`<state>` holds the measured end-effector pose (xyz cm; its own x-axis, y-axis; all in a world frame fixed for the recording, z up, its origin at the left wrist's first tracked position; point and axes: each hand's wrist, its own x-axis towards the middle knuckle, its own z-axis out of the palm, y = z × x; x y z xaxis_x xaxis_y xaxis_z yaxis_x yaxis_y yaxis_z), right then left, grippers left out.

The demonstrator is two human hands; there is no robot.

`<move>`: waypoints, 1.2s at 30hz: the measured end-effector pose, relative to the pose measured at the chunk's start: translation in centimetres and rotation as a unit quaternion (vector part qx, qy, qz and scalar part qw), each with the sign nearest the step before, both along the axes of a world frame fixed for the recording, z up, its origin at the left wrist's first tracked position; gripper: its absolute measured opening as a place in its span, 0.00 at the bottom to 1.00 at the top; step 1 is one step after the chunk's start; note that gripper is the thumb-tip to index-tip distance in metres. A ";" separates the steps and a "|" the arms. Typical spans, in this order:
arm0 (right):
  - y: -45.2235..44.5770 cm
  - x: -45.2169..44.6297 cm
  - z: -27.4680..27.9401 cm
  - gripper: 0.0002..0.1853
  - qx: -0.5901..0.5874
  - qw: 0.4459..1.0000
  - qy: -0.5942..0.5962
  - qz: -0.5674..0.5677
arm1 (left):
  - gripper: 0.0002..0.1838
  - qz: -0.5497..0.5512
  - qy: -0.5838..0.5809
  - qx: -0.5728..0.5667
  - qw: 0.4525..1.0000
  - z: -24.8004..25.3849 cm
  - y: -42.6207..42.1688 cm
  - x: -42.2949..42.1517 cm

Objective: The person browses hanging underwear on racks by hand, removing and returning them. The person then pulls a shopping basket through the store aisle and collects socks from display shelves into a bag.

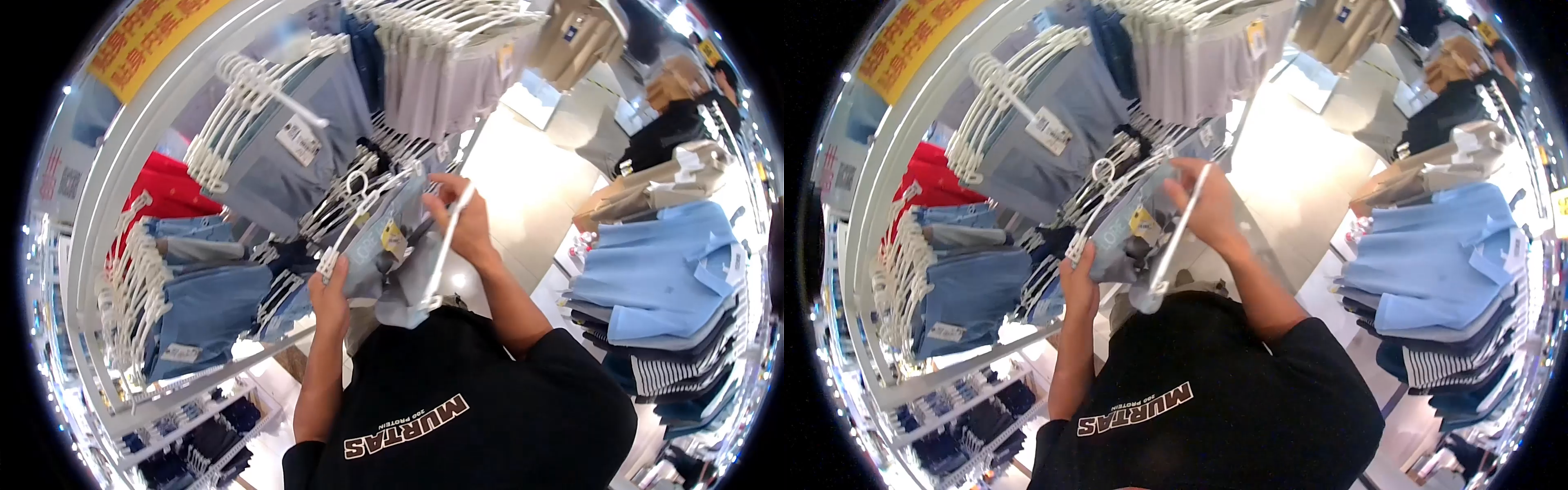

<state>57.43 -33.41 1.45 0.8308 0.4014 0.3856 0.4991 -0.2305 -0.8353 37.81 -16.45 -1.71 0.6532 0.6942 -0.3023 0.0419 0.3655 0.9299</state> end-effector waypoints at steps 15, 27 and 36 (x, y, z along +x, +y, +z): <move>-0.8 1.2 1.7 0.12 0.167 0.972 0.158 -0.058 | 0.19 -0.035 -0.147 -0.289 0.945 0.6 1.0 -0.4; 2.6 -0.8 2.8 0.18 -0.091 0.995 -0.006 0.050 | 0.18 -0.113 0.018 0.112 0.987 3.4 -4.2 0.8; 7.3 2.0 5.2 0.16 -0.099 0.954 -0.282 0.016 | 0.20 -0.106 -0.051 0.215 0.970 5.0 -3.0 -0.9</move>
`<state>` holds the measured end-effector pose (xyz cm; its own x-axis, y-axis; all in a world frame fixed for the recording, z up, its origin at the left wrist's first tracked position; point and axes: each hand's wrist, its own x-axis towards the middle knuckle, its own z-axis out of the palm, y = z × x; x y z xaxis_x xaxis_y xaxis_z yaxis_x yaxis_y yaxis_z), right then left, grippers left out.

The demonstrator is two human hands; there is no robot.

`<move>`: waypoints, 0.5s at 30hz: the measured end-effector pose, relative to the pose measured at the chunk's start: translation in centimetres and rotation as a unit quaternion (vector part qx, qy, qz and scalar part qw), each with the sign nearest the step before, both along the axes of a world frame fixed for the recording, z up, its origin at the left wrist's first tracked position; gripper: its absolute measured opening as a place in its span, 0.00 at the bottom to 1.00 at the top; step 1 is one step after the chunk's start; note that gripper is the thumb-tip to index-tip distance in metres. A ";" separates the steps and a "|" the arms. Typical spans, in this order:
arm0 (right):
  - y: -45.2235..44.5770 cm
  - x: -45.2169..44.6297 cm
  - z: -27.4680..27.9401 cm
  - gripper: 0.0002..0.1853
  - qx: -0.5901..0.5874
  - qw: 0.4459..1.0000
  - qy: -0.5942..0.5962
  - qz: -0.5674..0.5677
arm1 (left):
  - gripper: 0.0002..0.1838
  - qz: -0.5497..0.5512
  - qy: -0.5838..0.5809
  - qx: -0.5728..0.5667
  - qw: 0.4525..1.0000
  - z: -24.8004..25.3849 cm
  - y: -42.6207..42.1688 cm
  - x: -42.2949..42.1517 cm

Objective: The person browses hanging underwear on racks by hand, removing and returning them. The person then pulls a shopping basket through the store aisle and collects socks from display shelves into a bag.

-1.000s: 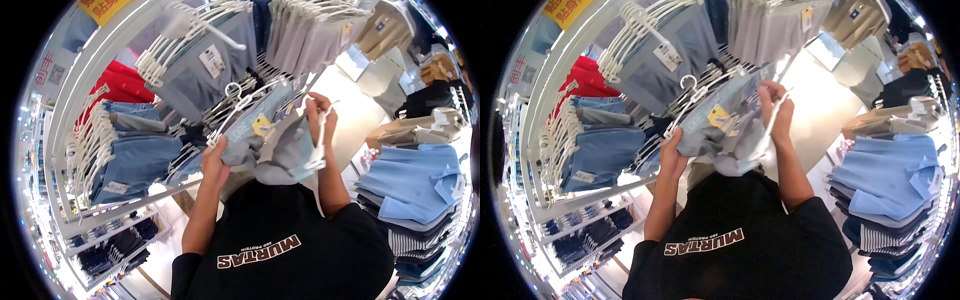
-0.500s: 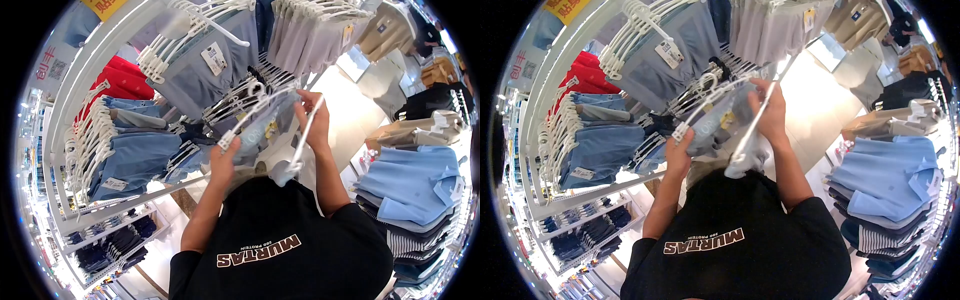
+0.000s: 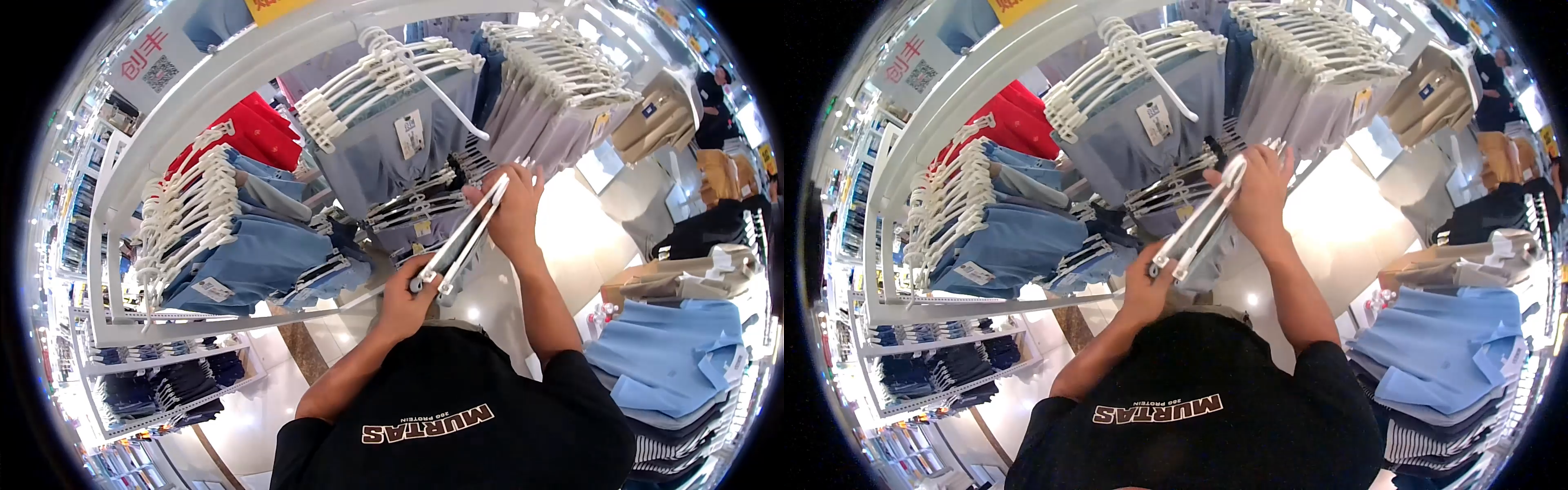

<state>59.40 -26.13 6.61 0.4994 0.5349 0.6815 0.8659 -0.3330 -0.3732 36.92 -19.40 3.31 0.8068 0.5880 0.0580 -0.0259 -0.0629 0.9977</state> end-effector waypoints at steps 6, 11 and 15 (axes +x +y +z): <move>4.1 2.7 6.8 0.15 0.035 0.998 -0.056 0.017 | 0.30 0.011 -0.105 -0.010 0.994 2.6 2.8 0.7; 7.1 2.3 10.4 0.14 0.027 0.990 -0.136 0.031 | 0.18 0.053 -0.120 0.055 0.990 5.0 5.5 2.5; 8.9 1.6 11.0 0.16 -0.004 0.989 -0.142 0.046 | 0.16 0.092 -0.109 0.068 0.988 4.4 7.3 2.3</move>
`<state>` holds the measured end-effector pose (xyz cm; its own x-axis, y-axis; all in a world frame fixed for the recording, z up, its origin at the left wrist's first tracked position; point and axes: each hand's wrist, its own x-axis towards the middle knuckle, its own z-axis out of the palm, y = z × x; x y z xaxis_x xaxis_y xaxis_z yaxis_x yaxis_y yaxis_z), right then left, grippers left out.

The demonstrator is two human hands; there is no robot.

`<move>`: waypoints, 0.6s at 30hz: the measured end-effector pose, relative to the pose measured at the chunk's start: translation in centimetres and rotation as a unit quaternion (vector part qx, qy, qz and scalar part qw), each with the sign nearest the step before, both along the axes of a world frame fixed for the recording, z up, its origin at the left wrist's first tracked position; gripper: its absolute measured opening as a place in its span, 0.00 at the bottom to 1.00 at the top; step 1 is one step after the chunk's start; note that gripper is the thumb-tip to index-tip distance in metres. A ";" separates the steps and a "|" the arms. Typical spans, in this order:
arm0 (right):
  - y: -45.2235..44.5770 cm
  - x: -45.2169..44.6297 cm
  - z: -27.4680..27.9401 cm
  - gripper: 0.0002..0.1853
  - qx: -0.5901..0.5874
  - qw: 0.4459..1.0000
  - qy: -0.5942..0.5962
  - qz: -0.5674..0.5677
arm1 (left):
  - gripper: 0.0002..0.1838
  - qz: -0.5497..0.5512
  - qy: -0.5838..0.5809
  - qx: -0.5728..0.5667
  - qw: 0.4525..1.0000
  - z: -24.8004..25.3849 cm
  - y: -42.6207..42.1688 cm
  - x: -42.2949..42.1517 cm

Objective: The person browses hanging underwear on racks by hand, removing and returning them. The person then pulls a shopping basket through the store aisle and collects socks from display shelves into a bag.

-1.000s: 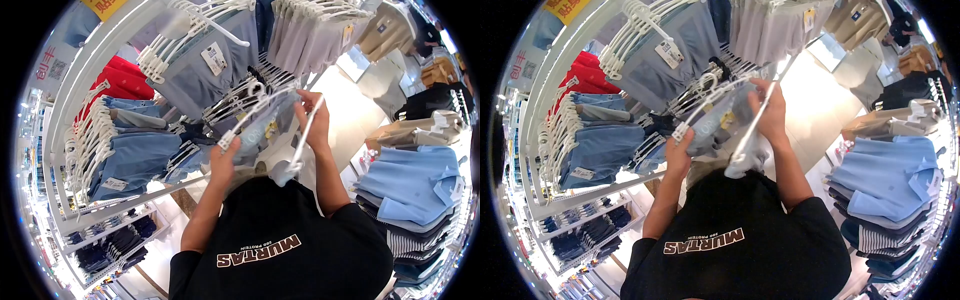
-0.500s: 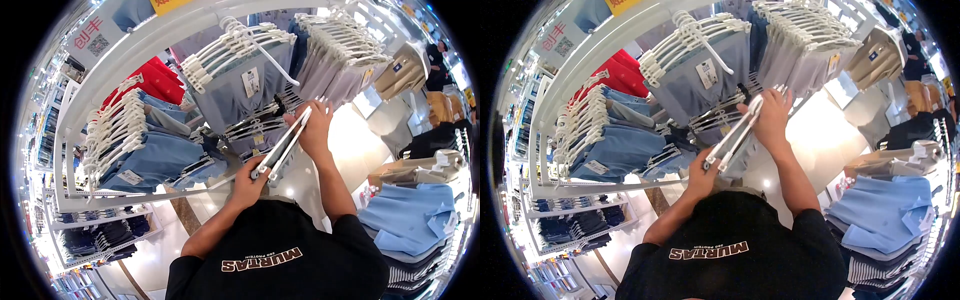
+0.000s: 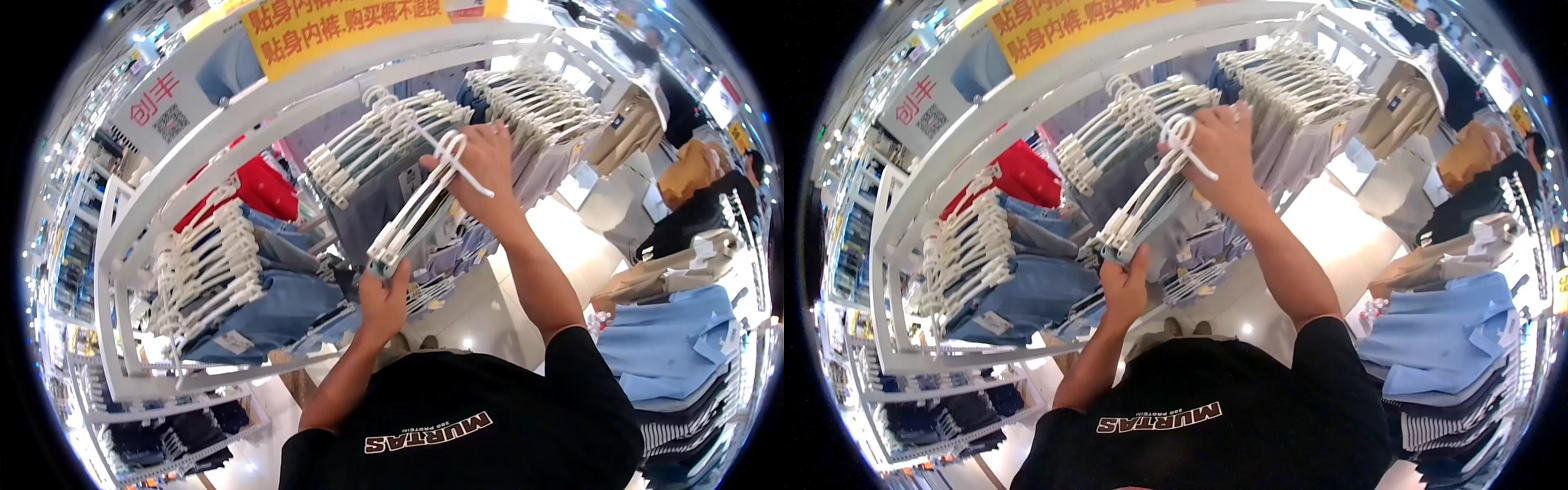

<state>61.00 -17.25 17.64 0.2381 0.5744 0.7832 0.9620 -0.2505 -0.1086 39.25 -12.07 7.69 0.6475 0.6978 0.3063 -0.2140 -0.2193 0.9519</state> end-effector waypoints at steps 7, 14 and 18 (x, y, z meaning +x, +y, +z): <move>1.7 -1.4 -1.8 0.15 -0.033 0.998 0.042 -0.026 | 0.15 -0.012 0.058 -0.028 0.998 -2.8 3.2 -1.2; 1.4 -2.0 -2.5 0.25 -0.007 0.996 0.069 -0.052 | 0.15 -0.017 0.077 -0.008 0.997 -5.2 4.8 -0.7; -0.3 -3.2 -2.4 0.28 0.063 0.989 0.118 -0.059 | 0.17 -0.043 0.074 -0.057 0.995 -8.4 5.8 -0.9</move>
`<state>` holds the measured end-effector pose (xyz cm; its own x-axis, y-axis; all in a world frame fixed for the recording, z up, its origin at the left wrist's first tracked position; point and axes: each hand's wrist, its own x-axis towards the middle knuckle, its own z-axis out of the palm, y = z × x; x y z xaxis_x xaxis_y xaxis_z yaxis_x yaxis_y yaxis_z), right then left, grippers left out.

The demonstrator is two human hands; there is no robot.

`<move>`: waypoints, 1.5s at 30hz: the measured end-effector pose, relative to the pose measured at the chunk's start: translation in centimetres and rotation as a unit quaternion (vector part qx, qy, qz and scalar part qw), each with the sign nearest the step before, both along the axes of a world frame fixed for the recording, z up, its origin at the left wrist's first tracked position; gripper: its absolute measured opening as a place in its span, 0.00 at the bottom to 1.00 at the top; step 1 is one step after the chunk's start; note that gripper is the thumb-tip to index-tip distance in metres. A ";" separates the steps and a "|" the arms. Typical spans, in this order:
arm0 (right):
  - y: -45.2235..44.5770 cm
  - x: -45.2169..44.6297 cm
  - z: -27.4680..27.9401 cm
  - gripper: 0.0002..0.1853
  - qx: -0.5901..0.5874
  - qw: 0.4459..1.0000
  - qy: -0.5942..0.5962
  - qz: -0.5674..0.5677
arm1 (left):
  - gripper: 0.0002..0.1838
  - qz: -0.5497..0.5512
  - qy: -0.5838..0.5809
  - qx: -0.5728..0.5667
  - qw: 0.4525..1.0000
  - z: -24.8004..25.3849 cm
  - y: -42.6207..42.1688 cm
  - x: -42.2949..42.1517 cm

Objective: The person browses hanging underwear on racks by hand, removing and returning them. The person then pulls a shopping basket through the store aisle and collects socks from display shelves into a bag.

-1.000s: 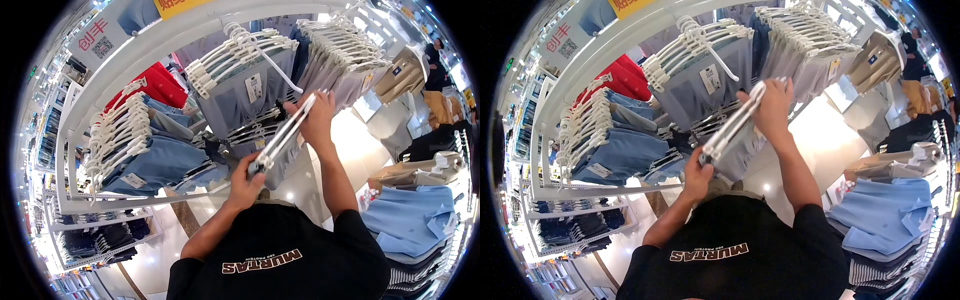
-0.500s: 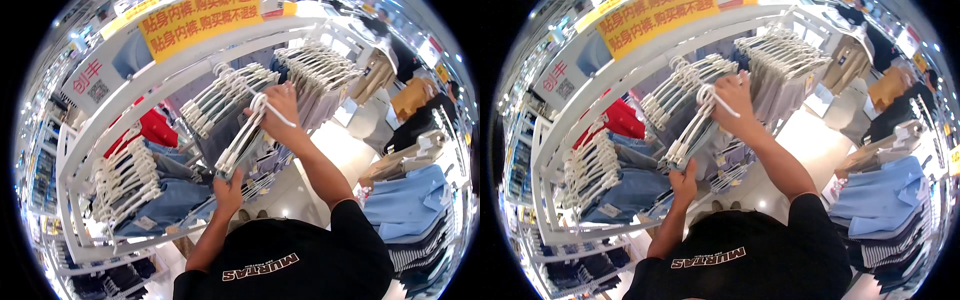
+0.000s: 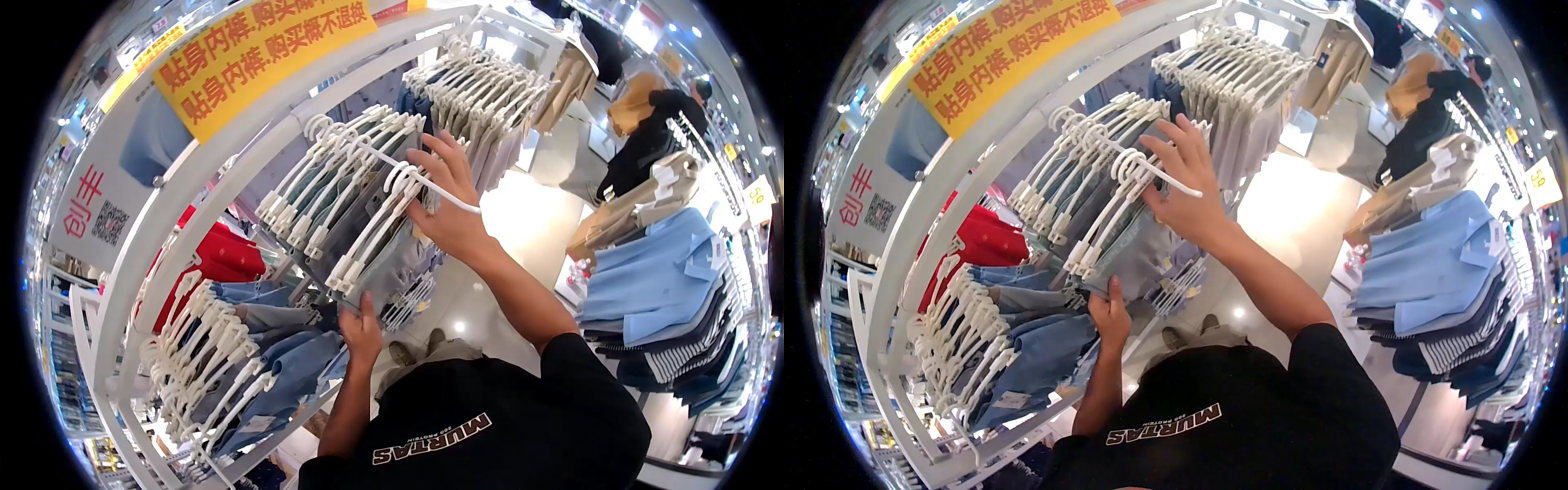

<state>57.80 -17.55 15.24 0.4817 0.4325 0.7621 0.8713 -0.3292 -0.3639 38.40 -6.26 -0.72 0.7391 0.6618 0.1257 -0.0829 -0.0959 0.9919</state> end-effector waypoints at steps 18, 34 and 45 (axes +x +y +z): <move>-14.1 13.1 -5.8 0.17 0.165 0.974 0.134 -0.073 | 0.16 0.097 0.108 0.074 0.987 -13.3 -3.3 -0.4; -17.7 31.8 -1.5 0.17 0.084 0.995 -0.039 0.029 | 0.26 0.049 0.077 0.121 0.988 -0.1 -18.6 23.8; -21.4 33.8 -1.4 0.16 0.182 0.977 -0.074 0.081 | 0.14 0.039 0.070 0.074 0.994 4.9 -23.4 29.4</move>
